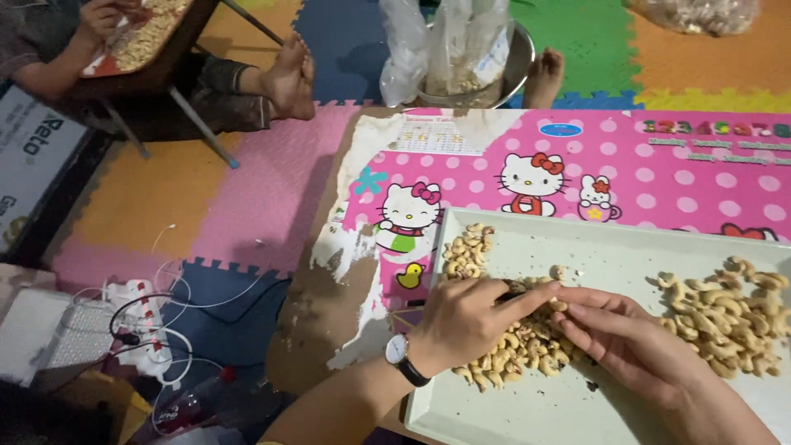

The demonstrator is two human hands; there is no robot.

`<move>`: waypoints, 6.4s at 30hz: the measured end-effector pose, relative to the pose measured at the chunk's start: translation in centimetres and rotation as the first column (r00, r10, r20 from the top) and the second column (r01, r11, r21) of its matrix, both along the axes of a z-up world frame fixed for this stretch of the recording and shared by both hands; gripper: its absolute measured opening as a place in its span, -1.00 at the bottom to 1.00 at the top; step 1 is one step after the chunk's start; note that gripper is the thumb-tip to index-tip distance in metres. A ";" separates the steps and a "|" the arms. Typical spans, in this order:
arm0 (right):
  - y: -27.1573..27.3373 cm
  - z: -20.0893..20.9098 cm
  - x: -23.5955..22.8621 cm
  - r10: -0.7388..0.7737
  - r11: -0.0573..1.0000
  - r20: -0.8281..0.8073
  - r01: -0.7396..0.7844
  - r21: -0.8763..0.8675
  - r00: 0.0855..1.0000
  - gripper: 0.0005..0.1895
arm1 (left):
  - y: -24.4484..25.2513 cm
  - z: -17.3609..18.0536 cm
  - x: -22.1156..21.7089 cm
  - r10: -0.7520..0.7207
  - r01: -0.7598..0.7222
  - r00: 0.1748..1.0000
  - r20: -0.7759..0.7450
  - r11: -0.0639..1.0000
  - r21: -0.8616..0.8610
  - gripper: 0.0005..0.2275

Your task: Manually inspecting and peeling the skin off cashew nuts on a tray

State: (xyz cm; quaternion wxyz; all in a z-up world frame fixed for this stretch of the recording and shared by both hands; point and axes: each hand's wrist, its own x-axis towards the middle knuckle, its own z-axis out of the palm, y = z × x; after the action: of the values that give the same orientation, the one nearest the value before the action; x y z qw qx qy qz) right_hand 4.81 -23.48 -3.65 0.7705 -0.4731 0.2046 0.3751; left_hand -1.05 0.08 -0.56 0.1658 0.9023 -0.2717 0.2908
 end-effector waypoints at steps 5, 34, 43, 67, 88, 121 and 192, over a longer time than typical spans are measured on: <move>0.2 0.2 0.2 -0.010 0.999 0.052 0.011 -0.031 0.999 -0.59 | 0.2 0.5 0.0 -0.062 0.040 0.989 -0.135 0.986 -0.163 -0.59; -0.3 -0.9 -0.2 0.021 0.984 0.222 -0.060 0.169 0.975 -0.66 | -1.0 2.2 0.3 -0.318 0.085 0.852 -0.415 0.868 -0.489 -0.54; 0.2 -1.4 -0.4 0.028 1.000 0.386 -0.031 0.002 0.922 -0.66 | -0.8 0.7 0.5 -0.319 0.101 0.844 -0.430 0.883 -0.458 -0.67; 0.7 -0.6 -0.9 0.015 0.999 0.375 -0.029 0.032 0.927 -0.68 | -0.5 -1.2 0.9 -0.216 0.107 0.924 -0.314 0.938 -0.330 -0.67; 2.0 3.5 -1.9 0.398 0.854 0.551 -0.077 -0.514 0.733 -0.76 | -0.7 1.3 -0.1 -0.161 0.042 0.950 -0.267 0.915 -0.402 -0.81; -0.8 2.0 -0.5 -0.014 0.980 0.352 0.082 -0.182 0.936 -0.75 | -0.3 2.8 0.6 -0.275 -0.052 0.824 -0.496 0.834 -0.549 -0.82; 1.0 1.8 -0.2 0.171 0.980 0.338 -0.193 0.034 0.926 -0.61 | -0.8 2.6 0.1 -0.282 0.053 0.902 -0.327 0.823 -0.565 -0.64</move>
State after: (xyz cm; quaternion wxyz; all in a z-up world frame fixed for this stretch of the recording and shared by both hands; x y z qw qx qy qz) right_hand 4.65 -22.46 -1.81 0.7712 -0.5205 0.0138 0.3662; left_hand -0.95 -0.70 2.06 0.4914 0.8295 -0.2184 0.1505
